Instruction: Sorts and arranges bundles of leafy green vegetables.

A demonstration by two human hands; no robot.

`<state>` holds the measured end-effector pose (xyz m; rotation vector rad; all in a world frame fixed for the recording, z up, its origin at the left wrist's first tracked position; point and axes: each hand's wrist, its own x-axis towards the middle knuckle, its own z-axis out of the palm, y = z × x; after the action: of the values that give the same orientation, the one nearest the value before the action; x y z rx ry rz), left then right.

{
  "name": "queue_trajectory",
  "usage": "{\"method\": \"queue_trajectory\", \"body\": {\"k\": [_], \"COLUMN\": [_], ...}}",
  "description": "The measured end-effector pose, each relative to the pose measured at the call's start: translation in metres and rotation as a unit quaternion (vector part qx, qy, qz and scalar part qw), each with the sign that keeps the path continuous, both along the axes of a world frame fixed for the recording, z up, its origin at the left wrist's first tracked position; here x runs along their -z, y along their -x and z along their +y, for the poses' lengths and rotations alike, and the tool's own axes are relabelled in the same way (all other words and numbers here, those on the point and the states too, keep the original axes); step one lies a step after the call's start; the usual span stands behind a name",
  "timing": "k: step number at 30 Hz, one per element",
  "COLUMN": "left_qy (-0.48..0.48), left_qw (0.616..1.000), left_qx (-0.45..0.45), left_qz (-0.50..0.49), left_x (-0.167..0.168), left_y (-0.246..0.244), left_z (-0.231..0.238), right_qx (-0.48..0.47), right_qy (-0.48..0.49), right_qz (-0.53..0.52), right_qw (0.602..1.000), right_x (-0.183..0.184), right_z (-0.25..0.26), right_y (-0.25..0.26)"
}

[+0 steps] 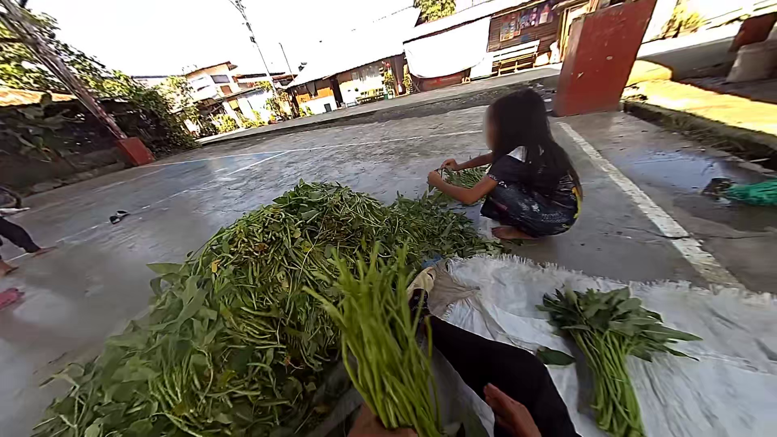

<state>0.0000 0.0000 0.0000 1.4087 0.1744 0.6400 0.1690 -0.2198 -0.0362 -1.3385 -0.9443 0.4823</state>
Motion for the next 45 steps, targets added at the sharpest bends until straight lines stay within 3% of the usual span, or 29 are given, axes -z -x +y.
{"method": "queue_trajectory", "body": {"k": [2,4,7,11,14,17,18,20,22,24,25,27,29,32,37,41,45], "left_qy": [-0.145,-0.306,-0.427,-0.436,-0.391,-0.348,-0.348,-0.363,-0.390,-0.435,-0.456,-0.459,-0.432,-0.381,-0.404,-0.438,-0.416], "left_qw": [0.973,0.897,0.834,0.850,0.847,0.823,0.816,0.796,0.777,0.771,0.778,0.776,0.777,0.833,0.834,0.826,0.866], "left_qx": [0.053,0.094,0.075,0.037,0.061,0.105,0.115,0.137,0.164,0.176,0.175,0.202,0.245,0.258,0.251,0.202,0.138], "left_qz": [0.173,0.303,0.341,0.294,0.356,0.436,0.448,0.465,0.466,0.430,0.396,0.382,0.387,0.307,0.280,0.291,0.240], "left_x": [-0.008,0.004,0.025,0.037,0.029,0.016,0.014,0.010,0.002,-0.001,0.001,0.004,0.012,0.032,0.042,0.038,0.041], "left_y": [-0.052,-0.098,-0.127,-0.124,-0.124,-0.126,-0.128,-0.132,-0.139,-0.140,-0.138,-0.138,-0.142,-0.133,-0.125,-0.115,-0.103], "left_z": [-0.049,-0.105,-0.140,-0.135,-0.124,-0.114,-0.111,-0.110,-0.113,-0.118,-0.119,-0.111,-0.092,-0.069,-0.069,-0.081,-0.094], "right_qx": [0.097,0.237,0.289,0.203,0.181,0.303,0.346,0.410,0.313,0.071,-0.039,-0.125,-0.134,-0.113,-0.055,-0.061,-0.075], "right_qy": [-0.044,-0.050,-0.107,-0.236,-0.198,-0.057,-0.031,-0.020,0.009,0.104,0.182,0.261,0.294,0.260,0.252,0.293,0.306], "right_qz": [0.026,0.148,0.252,0.326,0.359,0.219,0.110,-0.131,-0.333,-0.478,-0.548,-0.639,-0.681,-0.734,-0.740,-0.699,-0.681], "right_qw": [0.994,0.959,0.917,0.892,0.894,0.926,0.931,0.902,0.889,0.869,0.816,0.713,0.657,0.617,0.621,0.649,0.661], "right_x": [-0.009,-0.014,-0.006,0.014,0.016,-0.010,-0.021,-0.057,-0.098,-0.111,-0.103,-0.067,-0.050,-0.043,-0.023,-0.009,-0.007], "right_z": [0.000,-0.009,-0.031,-0.027,-0.014,-0.025,-0.040,-0.073,-0.085,-0.063,-0.048,-0.032,-0.034,-0.040,-0.047,-0.047,-0.048], "right_y": [0.010,0.005,-0.026,-0.035,-0.042,-0.058,-0.072,-0.092,-0.082,-0.067,-0.067,-0.089,-0.118,-0.130,-0.123,-0.123,-0.123]}}
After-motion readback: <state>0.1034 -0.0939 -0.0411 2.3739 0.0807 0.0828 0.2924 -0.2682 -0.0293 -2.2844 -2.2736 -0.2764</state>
